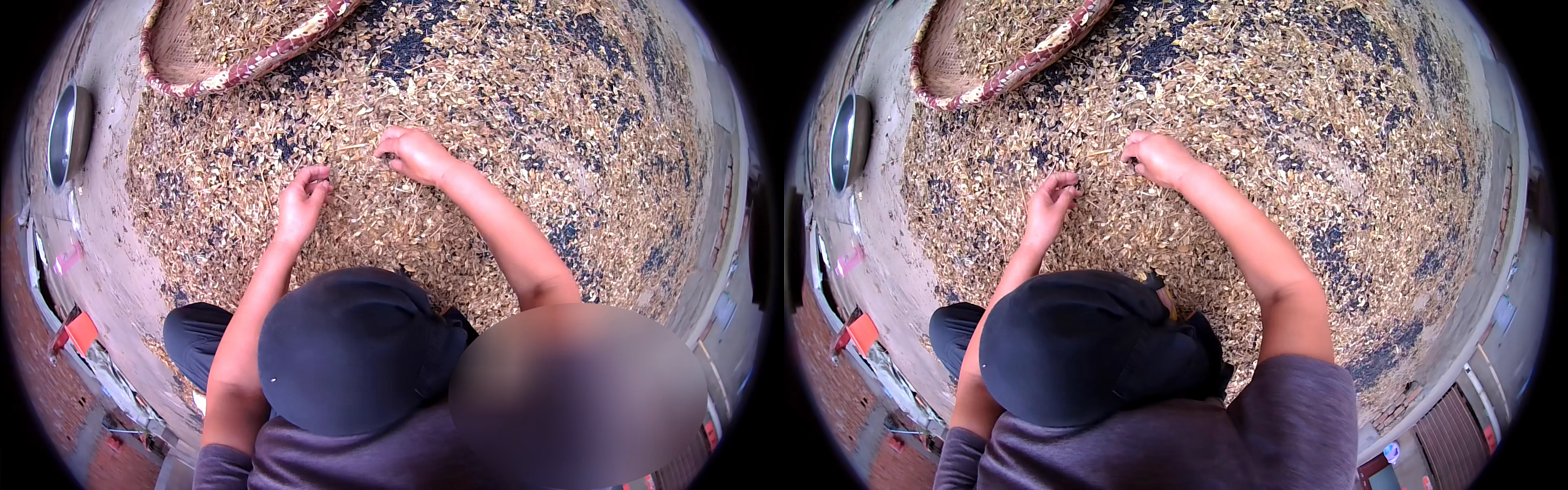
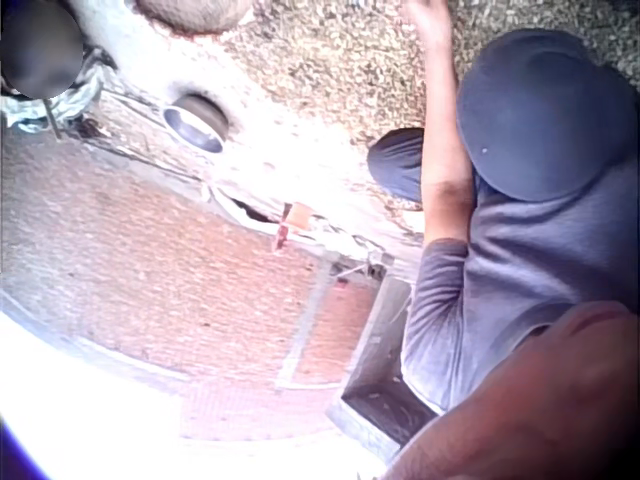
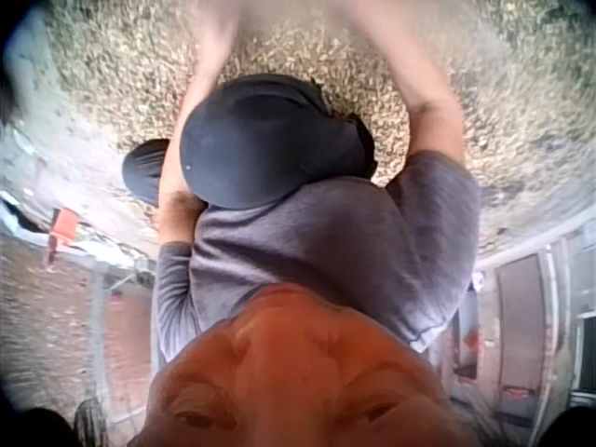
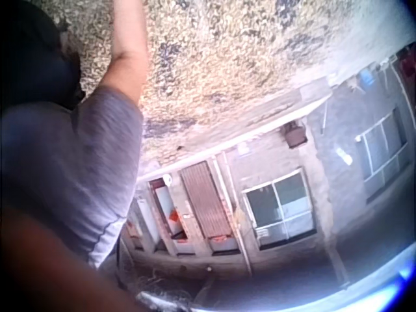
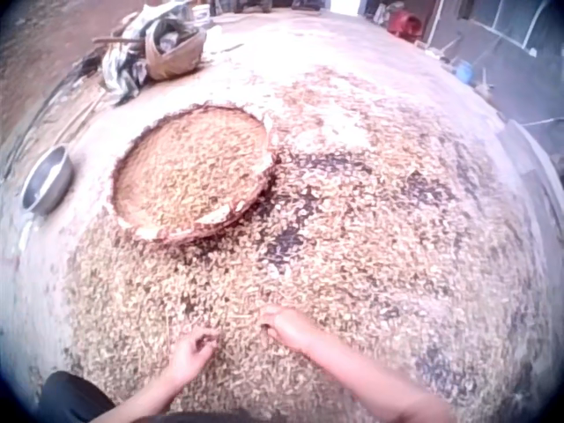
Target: The person sits on the floor and sorts a large pile of grain-like material by hand, picking out debris and transferring portions into a woven basket. The person occasionally stands to pour the basket contents onto a white sack before resuming sorting.
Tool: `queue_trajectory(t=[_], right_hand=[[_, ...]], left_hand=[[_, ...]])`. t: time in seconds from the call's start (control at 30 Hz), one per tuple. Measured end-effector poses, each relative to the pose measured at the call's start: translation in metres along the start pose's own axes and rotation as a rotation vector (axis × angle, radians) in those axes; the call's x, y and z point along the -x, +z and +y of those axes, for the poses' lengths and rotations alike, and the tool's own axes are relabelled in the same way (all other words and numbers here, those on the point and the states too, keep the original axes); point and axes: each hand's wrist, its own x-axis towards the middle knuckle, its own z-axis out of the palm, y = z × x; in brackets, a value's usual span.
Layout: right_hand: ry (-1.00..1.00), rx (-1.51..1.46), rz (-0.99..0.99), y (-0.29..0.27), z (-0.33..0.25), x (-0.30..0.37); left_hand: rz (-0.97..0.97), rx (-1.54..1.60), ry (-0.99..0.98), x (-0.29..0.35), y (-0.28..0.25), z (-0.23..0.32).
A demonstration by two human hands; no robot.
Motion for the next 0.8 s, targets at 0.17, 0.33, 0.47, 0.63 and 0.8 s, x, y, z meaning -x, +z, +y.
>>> queue_trajectory(t=[0.17, 0.33, 0.47, 0.63, 0.8], right_hand=[[0.154, 0.039, 0.110, 0.012, 0.006, 0.002], [0.220, -0.174, 0.347, -0.005, 0.010, 0.017], [0.402, -0.440, 0.502, -0.024, 0.019, 0.051], [0.594, -0.455, 0.642, -0.035, 0.031, 0.091], [0.518, -1.002, 0.619, -0.043, 0.038, 0.102]], left_hand=[[0.009, 0.071, 0.009, 0.005, 0.008, -0.005], [0.019, 0.108, 0.004, 0.003, 0.005, -0.003], [-0.005, 0.093, -0.001, 0.005, 0.009, 0.000], [-0.085, 0.054, 0.015, 0.008, 0.026, 0.002], [-0.183, -0.013, 0.044, 0.014, 0.037, 0.007]])
